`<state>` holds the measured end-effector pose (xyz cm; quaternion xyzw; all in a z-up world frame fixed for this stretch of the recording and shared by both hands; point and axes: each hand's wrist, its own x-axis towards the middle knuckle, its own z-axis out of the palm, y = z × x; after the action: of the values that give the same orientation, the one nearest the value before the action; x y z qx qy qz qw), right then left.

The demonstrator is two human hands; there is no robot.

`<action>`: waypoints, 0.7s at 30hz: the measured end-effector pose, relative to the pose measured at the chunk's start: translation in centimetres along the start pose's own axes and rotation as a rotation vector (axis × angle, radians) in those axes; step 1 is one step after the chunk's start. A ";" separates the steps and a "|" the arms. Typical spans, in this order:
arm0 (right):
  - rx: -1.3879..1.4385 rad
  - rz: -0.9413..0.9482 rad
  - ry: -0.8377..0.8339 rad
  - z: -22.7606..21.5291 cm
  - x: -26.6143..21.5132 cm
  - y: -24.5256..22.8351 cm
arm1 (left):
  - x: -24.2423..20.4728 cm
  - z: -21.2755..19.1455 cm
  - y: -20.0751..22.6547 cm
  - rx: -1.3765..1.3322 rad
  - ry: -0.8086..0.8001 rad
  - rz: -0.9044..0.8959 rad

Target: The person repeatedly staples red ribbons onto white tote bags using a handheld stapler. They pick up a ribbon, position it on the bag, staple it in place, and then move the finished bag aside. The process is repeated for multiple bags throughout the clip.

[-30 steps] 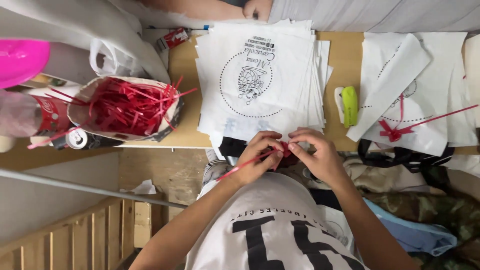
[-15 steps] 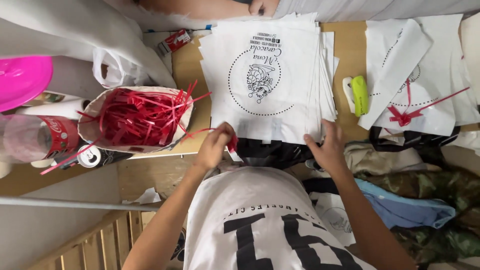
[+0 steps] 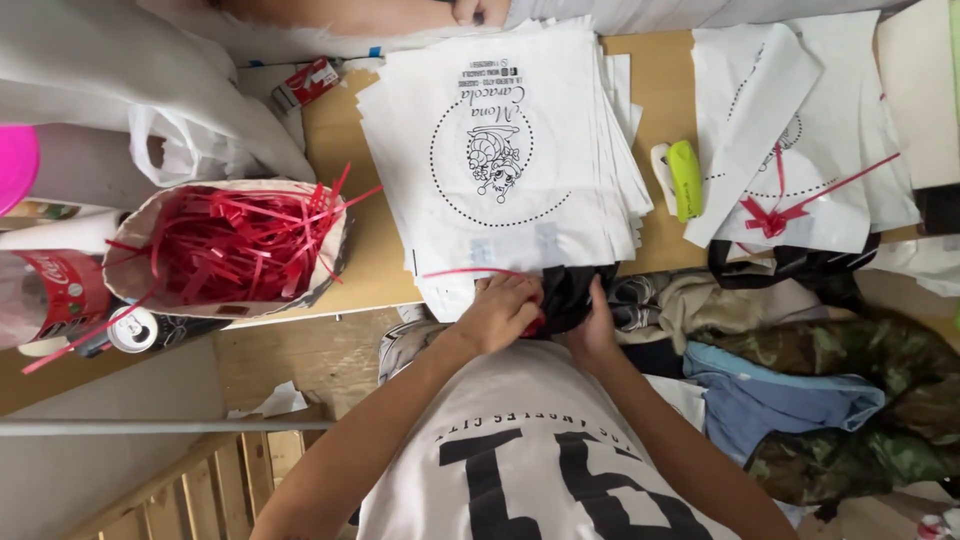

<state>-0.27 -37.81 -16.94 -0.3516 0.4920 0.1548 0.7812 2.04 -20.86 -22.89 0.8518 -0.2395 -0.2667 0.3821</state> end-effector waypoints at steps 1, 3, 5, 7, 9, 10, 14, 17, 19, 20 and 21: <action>-0.001 -0.024 -0.011 -0.4 0.6 0.3 | 0.5 -0.3 0.8 -0.011 0.020 0.014; -0.002 -0.049 -0.018 -1.4 2.7 1.0 | 1.2 -0.5 2.1 -0.023 0.038 0.029; 0.201 -0.097 -0.084 -2.4 6.0 1.8 | 1.4 -0.6 3.0 0.084 0.085 0.019; 0.233 -0.088 -0.066 -2.7 9.2 3.0 | 1.5 -1.8 4.3 0.090 0.110 0.024; 0.269 -0.076 -0.046 -2.6 11.0 4.3 | 1.1 -2.7 4.8 0.099 0.132 0.028; 0.256 -0.028 -0.047 -2.5 11.2 4.9 | 0.8 -3.1 4.8 0.147 0.132 0.013; 0.032 0.059 -0.050 -4.2 10.7 5.7 | 0.2 -2.7 3.0 0.195 0.070 -0.009; -0.291 0.120 -0.052 -6.4 10.2 5.7 | 0.2 0.6 1.3 0.273 0.020 -0.058; -0.432 0.142 -0.037 -4.9 3.8 2.1 | -0.5 -0.2 2.5 0.245 0.042 -0.076; -0.570 0.163 -0.019 -4.1 0.5 0.3 | -0.9 -0.6 3.0 0.217 0.061 -0.091; -0.574 0.165 -0.022 -5.7 0.7 -0.5 | -1.6 -1.5 3.6 0.217 0.063 -0.095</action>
<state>-3.42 -42.25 -18.84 -0.5152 0.4466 0.3542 0.6401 1.13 -21.22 -18.83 0.9066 -0.2142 -0.2300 0.2817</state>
